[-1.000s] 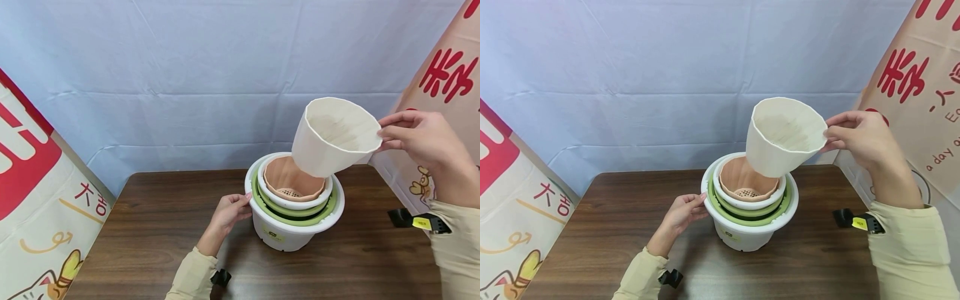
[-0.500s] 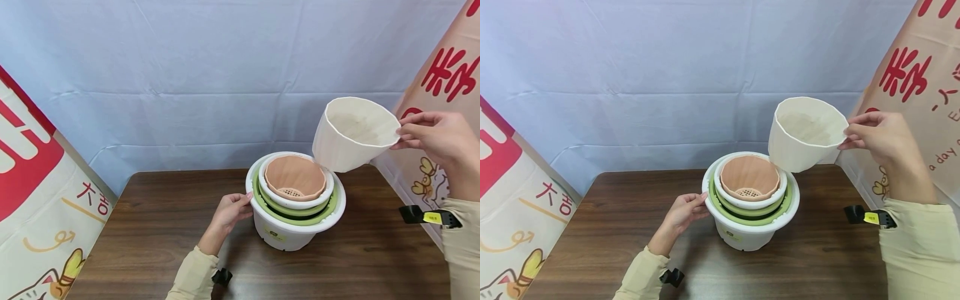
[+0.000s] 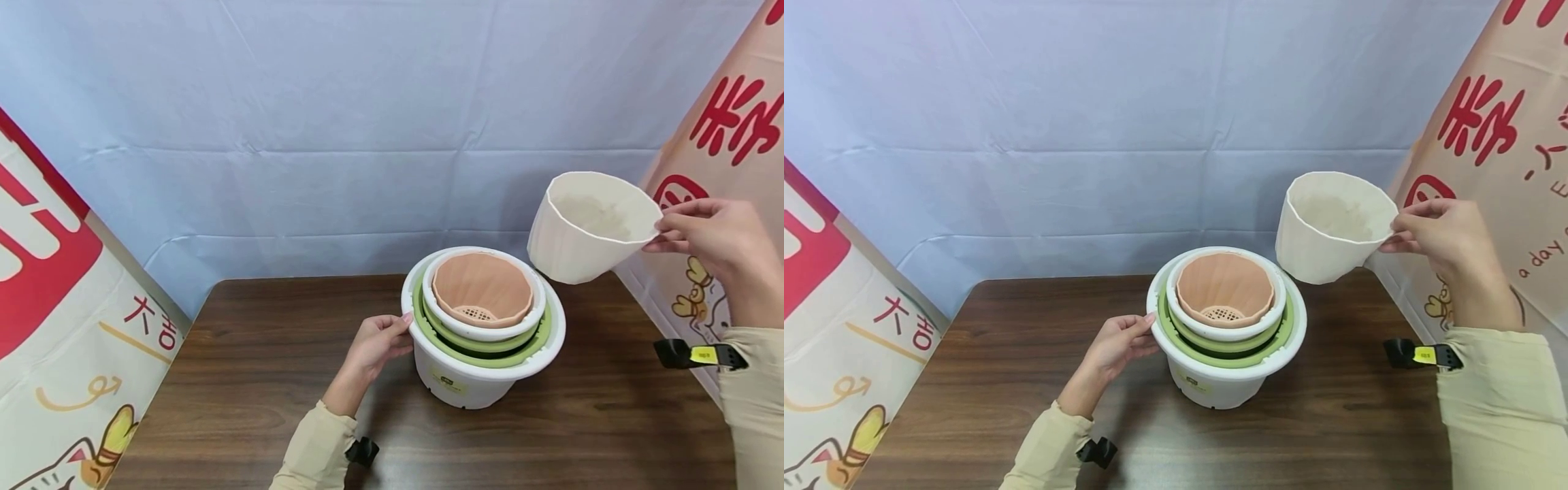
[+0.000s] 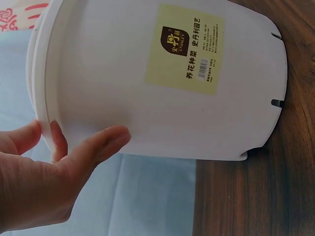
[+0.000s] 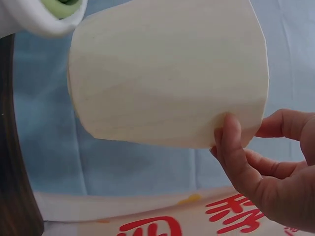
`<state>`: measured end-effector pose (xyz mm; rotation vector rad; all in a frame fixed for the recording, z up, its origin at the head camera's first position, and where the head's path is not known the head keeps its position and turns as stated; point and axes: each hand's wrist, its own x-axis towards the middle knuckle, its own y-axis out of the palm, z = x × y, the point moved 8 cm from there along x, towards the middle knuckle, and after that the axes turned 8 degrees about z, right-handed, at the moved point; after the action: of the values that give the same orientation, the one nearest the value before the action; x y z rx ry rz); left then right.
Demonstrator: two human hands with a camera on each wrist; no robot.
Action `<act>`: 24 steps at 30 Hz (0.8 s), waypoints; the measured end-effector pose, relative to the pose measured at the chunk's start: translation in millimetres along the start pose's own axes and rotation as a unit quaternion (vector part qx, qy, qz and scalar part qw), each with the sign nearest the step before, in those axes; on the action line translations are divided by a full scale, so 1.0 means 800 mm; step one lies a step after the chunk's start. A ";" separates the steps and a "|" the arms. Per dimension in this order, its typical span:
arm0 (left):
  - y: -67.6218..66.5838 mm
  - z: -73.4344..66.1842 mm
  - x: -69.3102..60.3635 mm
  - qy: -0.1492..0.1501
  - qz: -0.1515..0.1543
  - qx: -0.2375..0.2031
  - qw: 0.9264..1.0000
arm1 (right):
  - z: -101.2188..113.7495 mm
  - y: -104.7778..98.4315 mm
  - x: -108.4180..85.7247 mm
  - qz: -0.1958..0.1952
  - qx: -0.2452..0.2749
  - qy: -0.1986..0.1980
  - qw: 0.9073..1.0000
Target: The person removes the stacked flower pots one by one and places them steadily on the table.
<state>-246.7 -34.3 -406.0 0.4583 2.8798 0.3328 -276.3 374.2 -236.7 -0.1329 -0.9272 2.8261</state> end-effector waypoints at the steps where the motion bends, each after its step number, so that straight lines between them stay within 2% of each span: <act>1: 0.000 0.000 0.000 0.000 0.000 0.000 1.000 | -0.003 0.000 0.002 0.003 0.010 0.000 1.000; 6: 0.001 0.001 -0.001 -0.002 -0.001 0.000 1.000 | -0.024 0.005 0.012 0.014 0.066 0.004 0.998; 9: 0.001 0.001 -0.001 -0.002 -0.001 0.001 1.000 | -0.035 0.013 0.015 0.018 0.066 0.010 0.998; 13: 0.001 0.002 -0.002 -0.002 -0.004 0.002 1.000 | -0.050 0.025 0.016 0.043 0.080 0.020 0.996; 16: 0.000 0.002 -0.002 -0.002 -0.006 0.001 1.000 | -0.064 0.035 0.018 0.066 0.117 0.024 0.991; 24: 0.000 0.003 -0.003 -0.001 -0.005 -0.003 1.000 | -0.096 0.068 0.018 0.080 0.086 0.027 0.993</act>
<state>-244.1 -34.6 -408.0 0.4420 2.8779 0.3381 -286.8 377.9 -331.2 -0.2717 -0.6853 3.0177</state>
